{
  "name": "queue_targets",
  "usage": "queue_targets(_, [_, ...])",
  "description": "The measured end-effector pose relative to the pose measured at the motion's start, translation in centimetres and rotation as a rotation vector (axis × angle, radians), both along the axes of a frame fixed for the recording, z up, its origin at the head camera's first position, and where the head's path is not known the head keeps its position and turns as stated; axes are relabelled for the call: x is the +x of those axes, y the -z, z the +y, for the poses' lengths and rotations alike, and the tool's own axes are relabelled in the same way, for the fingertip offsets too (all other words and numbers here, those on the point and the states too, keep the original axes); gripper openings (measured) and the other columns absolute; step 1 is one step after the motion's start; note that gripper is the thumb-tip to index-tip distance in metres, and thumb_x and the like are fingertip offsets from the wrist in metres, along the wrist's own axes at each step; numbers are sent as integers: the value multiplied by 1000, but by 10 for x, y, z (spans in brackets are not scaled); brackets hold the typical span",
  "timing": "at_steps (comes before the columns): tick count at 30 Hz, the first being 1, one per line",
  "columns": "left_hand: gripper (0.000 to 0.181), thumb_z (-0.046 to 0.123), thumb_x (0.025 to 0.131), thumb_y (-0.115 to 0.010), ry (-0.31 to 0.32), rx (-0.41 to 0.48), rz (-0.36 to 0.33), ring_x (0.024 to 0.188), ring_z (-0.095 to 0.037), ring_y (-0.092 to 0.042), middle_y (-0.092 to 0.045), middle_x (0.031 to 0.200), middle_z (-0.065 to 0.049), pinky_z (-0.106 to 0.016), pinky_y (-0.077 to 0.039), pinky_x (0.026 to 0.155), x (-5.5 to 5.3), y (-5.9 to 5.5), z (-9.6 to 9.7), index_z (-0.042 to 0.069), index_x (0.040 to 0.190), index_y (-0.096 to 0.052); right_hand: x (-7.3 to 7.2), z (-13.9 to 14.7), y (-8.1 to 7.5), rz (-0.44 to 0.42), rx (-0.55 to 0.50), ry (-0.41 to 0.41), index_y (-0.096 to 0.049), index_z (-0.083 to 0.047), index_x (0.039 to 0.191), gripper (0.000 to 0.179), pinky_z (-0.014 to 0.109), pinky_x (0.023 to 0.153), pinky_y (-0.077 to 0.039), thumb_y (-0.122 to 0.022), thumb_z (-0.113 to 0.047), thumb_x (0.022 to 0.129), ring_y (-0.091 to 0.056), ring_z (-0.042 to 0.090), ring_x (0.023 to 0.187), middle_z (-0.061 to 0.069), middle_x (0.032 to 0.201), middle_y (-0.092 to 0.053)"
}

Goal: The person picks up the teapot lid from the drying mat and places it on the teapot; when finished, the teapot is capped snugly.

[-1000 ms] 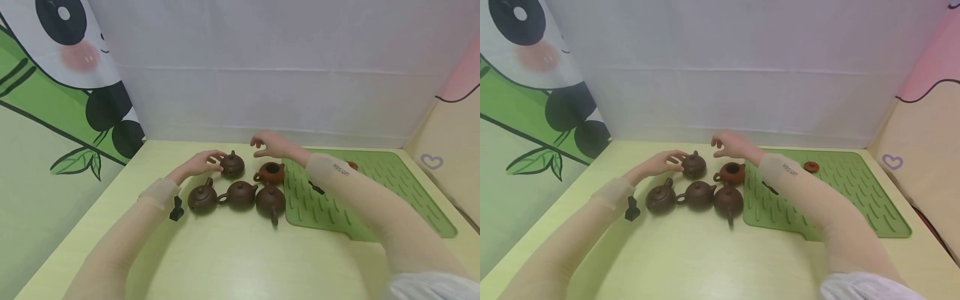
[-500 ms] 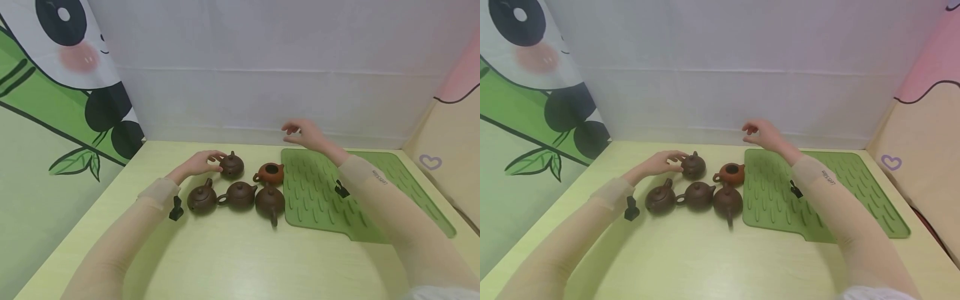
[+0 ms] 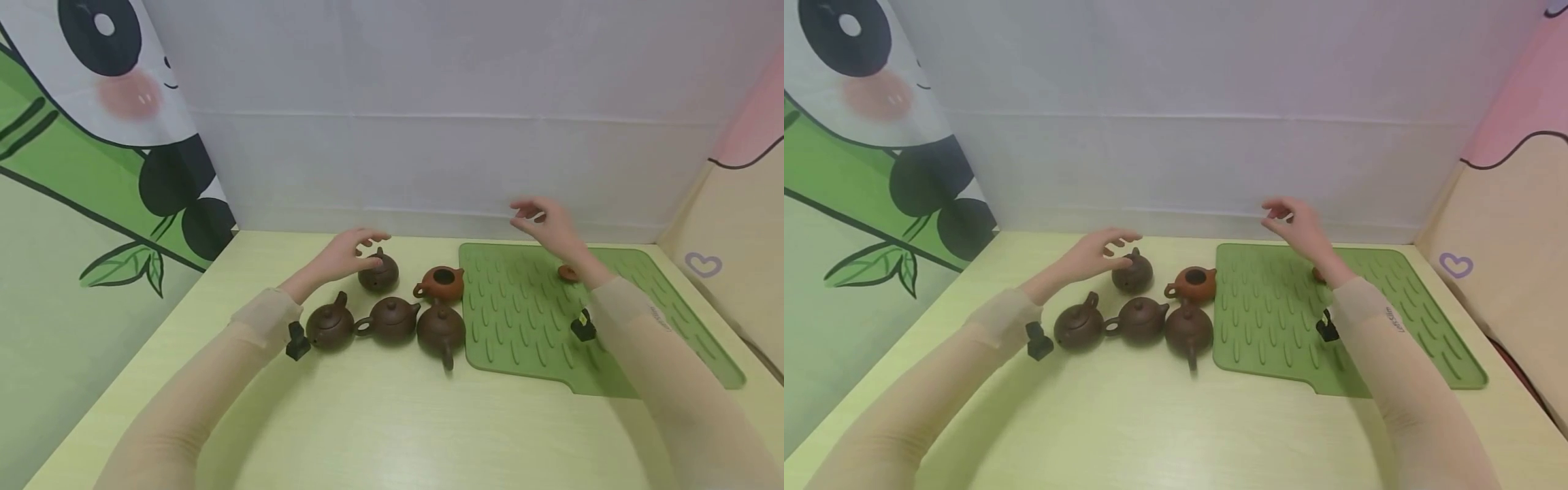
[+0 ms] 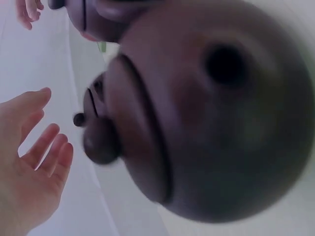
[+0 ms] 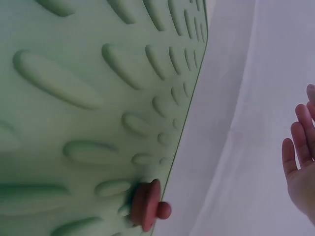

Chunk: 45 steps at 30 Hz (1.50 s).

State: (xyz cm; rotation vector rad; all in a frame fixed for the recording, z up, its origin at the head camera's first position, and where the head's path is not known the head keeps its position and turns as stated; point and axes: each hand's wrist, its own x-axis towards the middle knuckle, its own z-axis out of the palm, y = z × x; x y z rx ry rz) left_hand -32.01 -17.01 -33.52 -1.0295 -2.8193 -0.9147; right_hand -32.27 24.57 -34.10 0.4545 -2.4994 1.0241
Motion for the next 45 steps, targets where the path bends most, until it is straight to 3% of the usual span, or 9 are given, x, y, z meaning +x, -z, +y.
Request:
queue_targets(5, [49,16,93,-69,35,15,24,109,-29,-65,-61,132,-14,-42,-55,90,5,-6,18,13,140,-56,6,23,3,2,-69,64,-63,-9,129,39,16,83,-42,-65,-29,96,-51,-8,91,3,106,-65])
queue_targets(9, [51,15,92,-70,65,24,-20,102,-24,-70,-65,127,-12,-39,-56,90,10,-5,33,16,141,-55,15,37,5,10,-77,95,-63,-8,129,39,11,81,-41,-65,-30,96,-52,-8,89,-8,100,-64])
queue_targets(14, [53,16,93,-68,95,-18,-95,104,-24,-72,-65,126,-14,-37,-55,93,15,1,48,17,144,-51,24,47,9,1,-43,118,-63,-8,129,39,8,79,-40,-65,-30,96,-51,-10,88,7,107,-66])
queue_targets(19, [50,15,95,-65,134,-103,-127,109,-27,-71,-65,129,-19,-37,-54,97,19,7,55,14,144,-51,29,56,14,-20,3,101,-62,-8,131,40,6,77,-39,-64,-28,97,-48,-14,88,18,113,-66])
queue_targets(29, [46,15,96,-64,146,-187,-155,104,-26,-72,-74,109,-10,-32,-56,91,17,16,62,7,141,-53,33,68,23,-33,80,76,-62,-6,130,38,8,76,-40,-65,-24,96,-48,-14,88,19,110,-68])
queue_targets(41, [42,13,97,-63,119,-177,-158,105,-27,-71,-73,106,-11,-31,-56,90,19,24,67,12,138,-57,40,76,24,-105,124,49,-60,-5,132,42,8,74,-42,-66,-25,96,-47,-18,86,22,113,-68])
queue_targets(45, [43,12,97,-63,115,-178,-166,106,-27,-71,-73,106,-11,-31,-56,90,19,24,68,12,139,-55,43,81,27,-111,169,36,-62,-5,130,39,17,75,-46,-67,-22,95,-56,-4,92,23,115,-68])
